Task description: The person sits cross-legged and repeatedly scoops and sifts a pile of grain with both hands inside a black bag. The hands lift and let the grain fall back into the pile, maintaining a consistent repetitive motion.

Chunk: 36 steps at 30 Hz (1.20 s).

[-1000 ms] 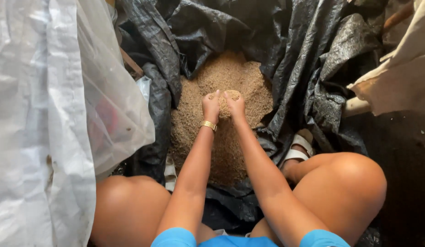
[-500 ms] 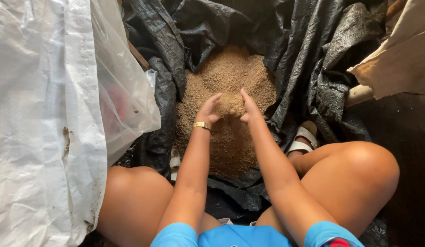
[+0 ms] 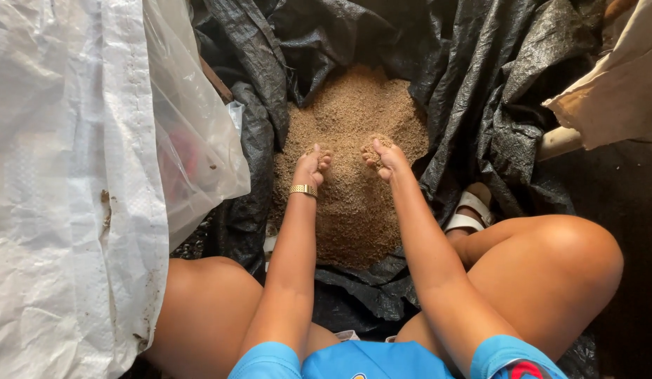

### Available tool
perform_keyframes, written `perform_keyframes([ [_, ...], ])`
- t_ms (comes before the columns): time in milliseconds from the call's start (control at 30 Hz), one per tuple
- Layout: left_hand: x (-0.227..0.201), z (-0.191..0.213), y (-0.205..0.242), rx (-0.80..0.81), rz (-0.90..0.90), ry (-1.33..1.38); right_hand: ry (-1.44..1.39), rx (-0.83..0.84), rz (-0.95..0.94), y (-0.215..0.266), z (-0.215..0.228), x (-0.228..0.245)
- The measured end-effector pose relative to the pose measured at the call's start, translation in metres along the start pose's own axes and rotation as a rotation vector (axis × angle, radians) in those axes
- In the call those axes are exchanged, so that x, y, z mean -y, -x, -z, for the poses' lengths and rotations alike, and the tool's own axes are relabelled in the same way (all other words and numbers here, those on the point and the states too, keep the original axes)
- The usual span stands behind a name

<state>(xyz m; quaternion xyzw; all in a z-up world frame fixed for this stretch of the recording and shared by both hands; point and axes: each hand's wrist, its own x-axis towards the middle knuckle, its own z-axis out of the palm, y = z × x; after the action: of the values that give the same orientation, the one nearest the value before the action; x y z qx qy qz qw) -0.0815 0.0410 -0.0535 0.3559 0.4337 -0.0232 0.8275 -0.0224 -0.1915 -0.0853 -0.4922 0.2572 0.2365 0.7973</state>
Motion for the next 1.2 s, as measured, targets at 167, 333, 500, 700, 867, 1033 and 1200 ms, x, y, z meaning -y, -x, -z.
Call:
perform_keyframes([
  [167,-0.004,-0.009,0.032,-0.068,-0.015,-0.086,0.079,0.001,-0.021,0.016,-0.021,-0.004],
  [333,-0.016,-0.019,0.056,-0.073,-0.070,-0.201,0.263,-0.081,0.030,0.039,-0.039,0.011],
  [500,-0.040,-0.041,0.124,-0.172,-0.381,-0.393,0.866,0.103,0.651,0.057,-0.049,0.004],
  [700,-0.013,0.000,0.053,-0.579,-0.394,-0.679,1.625,0.066,0.495,0.090,-0.110,-0.054],
  [867,0.011,0.030,0.015,-0.620,-0.275,-0.787,1.839,0.192,0.300,0.139,-0.125,-0.042],
  [1033,0.028,0.041,-0.007,-0.620,-0.220,-0.901,1.871,0.115,0.295,0.092,-0.105,-0.030],
  [1200,0.007,0.030,0.015,-0.486,-0.223,-0.840,1.730,0.082,0.211,0.021,-0.069,-0.022],
])
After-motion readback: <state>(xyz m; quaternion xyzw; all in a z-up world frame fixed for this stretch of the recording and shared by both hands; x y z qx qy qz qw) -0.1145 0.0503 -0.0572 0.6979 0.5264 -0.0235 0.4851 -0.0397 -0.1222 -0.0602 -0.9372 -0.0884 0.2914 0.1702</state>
